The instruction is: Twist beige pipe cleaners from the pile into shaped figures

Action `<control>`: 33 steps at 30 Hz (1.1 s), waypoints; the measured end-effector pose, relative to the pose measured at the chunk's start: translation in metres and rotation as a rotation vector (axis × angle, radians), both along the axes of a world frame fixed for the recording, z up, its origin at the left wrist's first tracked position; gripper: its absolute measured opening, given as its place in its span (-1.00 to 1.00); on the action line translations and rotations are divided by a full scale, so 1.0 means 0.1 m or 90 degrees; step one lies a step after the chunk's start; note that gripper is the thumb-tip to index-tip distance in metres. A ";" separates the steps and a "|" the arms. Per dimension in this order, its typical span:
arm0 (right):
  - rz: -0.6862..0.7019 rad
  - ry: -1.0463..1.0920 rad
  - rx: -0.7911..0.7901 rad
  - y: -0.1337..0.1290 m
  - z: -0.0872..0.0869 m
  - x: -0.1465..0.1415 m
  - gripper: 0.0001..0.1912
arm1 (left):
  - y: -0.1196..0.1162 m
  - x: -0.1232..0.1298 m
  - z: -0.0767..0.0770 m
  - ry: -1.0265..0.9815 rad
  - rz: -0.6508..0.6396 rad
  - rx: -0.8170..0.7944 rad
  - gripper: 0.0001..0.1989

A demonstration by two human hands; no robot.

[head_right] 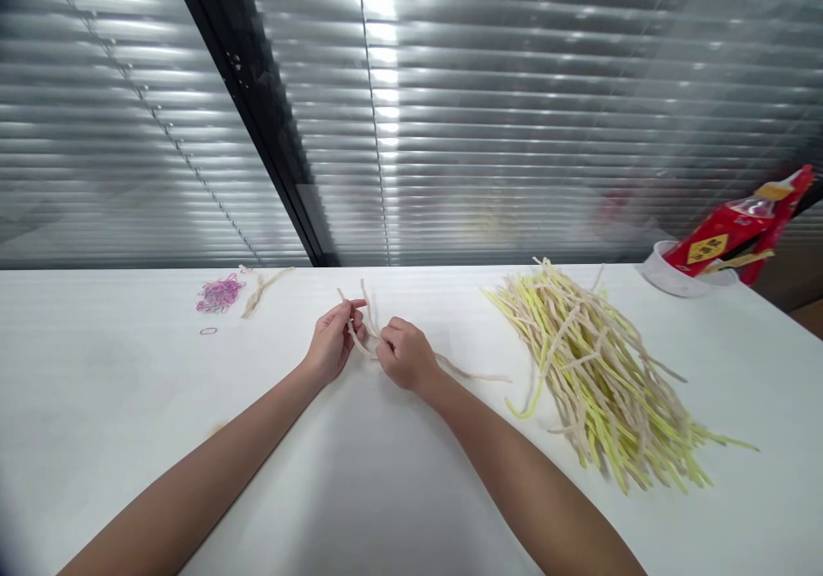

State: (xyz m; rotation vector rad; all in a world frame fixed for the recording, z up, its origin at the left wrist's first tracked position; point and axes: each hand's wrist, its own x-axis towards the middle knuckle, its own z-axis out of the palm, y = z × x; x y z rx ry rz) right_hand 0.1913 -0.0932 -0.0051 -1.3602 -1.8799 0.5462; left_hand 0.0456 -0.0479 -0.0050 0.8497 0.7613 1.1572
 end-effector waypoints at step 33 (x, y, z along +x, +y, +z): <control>-0.201 0.400 -0.136 0.13 -0.05 0.07 -0.77 | -0.02 -0.04 0.03 0.009 -0.071 0.022 -0.75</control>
